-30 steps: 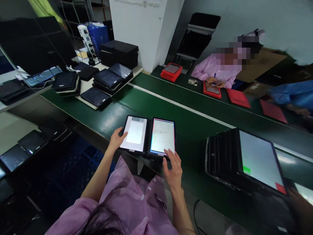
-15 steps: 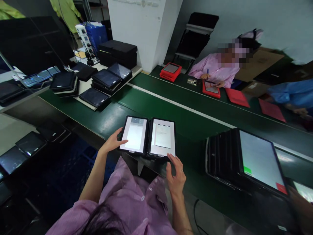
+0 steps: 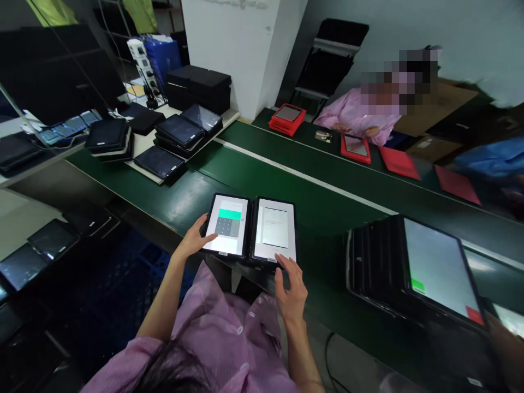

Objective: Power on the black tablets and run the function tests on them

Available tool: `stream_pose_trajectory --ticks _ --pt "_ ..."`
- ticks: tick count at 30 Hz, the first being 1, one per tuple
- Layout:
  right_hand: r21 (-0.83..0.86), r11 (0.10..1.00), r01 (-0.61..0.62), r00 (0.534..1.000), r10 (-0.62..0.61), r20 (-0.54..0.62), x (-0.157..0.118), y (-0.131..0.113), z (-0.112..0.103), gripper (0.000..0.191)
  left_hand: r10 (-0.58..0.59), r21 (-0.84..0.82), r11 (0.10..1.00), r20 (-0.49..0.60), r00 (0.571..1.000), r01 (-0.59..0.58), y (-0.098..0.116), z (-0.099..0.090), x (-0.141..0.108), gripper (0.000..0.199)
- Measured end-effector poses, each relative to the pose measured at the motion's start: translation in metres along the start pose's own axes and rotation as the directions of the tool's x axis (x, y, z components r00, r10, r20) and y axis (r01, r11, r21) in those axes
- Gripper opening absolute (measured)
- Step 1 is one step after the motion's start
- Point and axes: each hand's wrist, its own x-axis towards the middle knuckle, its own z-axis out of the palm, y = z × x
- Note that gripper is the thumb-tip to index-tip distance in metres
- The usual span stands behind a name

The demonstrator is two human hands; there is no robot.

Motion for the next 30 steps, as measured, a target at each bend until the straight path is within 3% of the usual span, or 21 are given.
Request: stream_pose_trajectory --ticks 3,8,15,18,24,30 --pt "0.001 1.000 0.003 1.000 -0.003 0.005 0.001 0.000 0.000 0.040 -0.041 -0.056 0.998 -0.043 0.998 0.038 0.003 0.006 0.004 0.078" --pt "0.002 1.000 0.023 1.000 -0.023 0.006 0.002 -0.002 0.000 0.040 -0.061 0.019 0.998 -0.148 0.987 0.064 0.006 0.018 0.007 0.071" --pt "0.003 0.999 0.049 0.999 -0.049 0.011 -0.001 -0.004 0.003 0.043 0.036 0.087 0.996 -0.117 0.992 -0.026 0.003 0.022 0.001 0.085" --pt "-0.023 0.997 0.076 0.997 -0.075 0.022 0.006 -0.003 0.004 0.045 0.017 0.055 0.998 -0.117 0.993 -0.011 0.002 0.019 -0.001 0.082" --pt "-0.072 0.987 0.147 0.975 -0.132 0.180 0.039 -0.004 0.018 0.045 -0.034 -0.052 0.998 -0.117 0.993 0.028 -0.003 0.015 -0.011 0.071" --pt "-0.117 0.963 0.243 0.909 -0.185 0.373 0.062 -0.005 0.033 0.041 -0.054 -0.073 0.996 -0.113 0.992 0.046 -0.016 0.013 -0.029 0.068"
